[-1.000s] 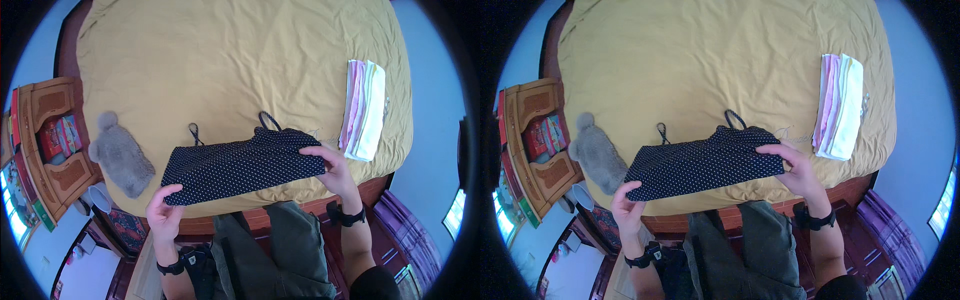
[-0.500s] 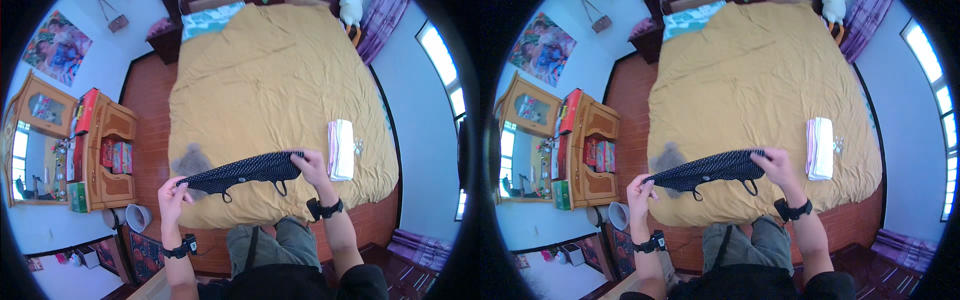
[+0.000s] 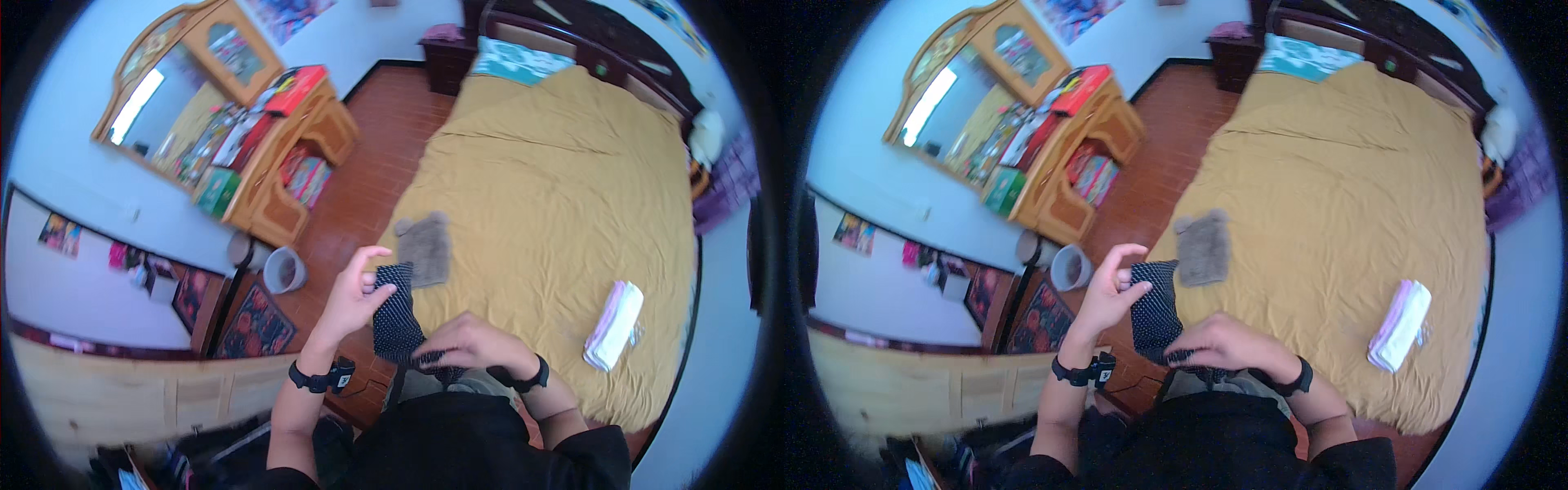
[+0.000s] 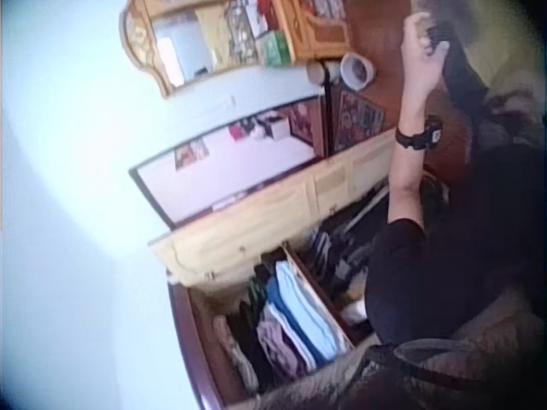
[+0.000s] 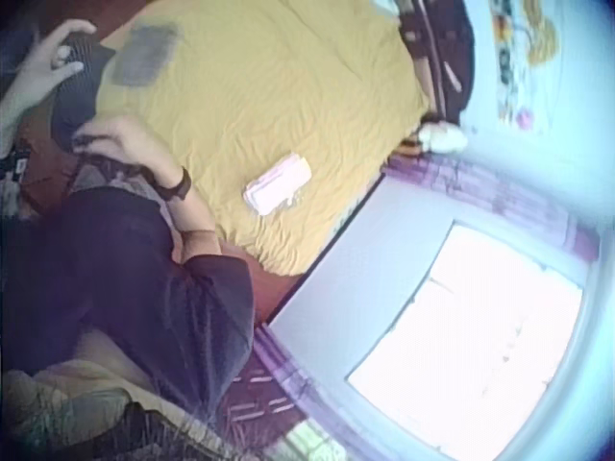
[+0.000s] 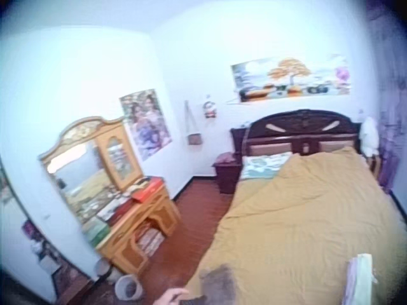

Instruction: The person picks up folded clothes from a bed, including a pink garment and black pants, and places them into a wooden closet. The person then picks up several white cloths, a green sweater, and a black tank top, folding each item by hand on the bed before placing them into the closet.

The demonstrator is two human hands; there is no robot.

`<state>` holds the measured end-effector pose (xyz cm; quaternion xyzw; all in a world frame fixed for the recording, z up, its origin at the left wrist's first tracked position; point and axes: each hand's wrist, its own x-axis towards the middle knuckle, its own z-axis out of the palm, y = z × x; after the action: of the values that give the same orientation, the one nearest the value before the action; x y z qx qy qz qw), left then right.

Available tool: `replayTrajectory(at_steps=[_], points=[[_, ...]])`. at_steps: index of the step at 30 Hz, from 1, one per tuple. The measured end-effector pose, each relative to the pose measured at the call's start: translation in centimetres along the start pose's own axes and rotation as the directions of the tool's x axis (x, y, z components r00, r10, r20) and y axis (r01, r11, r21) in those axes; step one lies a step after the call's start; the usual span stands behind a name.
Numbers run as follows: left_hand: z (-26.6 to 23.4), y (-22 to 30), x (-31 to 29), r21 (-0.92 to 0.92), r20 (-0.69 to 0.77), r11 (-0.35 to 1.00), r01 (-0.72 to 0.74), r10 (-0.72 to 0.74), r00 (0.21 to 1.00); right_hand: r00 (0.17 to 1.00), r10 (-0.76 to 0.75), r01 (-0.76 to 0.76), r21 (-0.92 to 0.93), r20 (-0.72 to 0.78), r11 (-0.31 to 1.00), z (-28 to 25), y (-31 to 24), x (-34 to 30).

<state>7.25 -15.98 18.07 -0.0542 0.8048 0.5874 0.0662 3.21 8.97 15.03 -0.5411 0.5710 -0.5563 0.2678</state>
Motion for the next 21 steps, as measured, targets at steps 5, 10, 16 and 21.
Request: replayTrajectory(at_steps=[5,10,16,21], points=[[-0.3,1.4,-5.4,0.016,-0.049,0.999,-0.049,0.05,0.998,0.984,-0.178,0.178,0.008,-0.012,0.984,-0.4,2.1,6.9],[-1.9,-1.6,-11.2,0.053,-0.243,0.998,0.033,-0.019,0.97,0.915,-0.401,0.4,-0.039,-0.047,0.916,3.8,2.2,13.2],[-2.9,-5.0,-16.3,0.23,-0.449,0.968,-0.099,0.196,0.872,0.964,-0.183,0.179,0.037,0.194,0.983,9.4,5.6,16.9],[-3.5,-11.5,-22.8,-0.149,-0.653,0.975,-0.166,0.029,0.757,0.928,-0.039,-0.031,0.182,0.371,0.983,16.4,4.8,20.4]])
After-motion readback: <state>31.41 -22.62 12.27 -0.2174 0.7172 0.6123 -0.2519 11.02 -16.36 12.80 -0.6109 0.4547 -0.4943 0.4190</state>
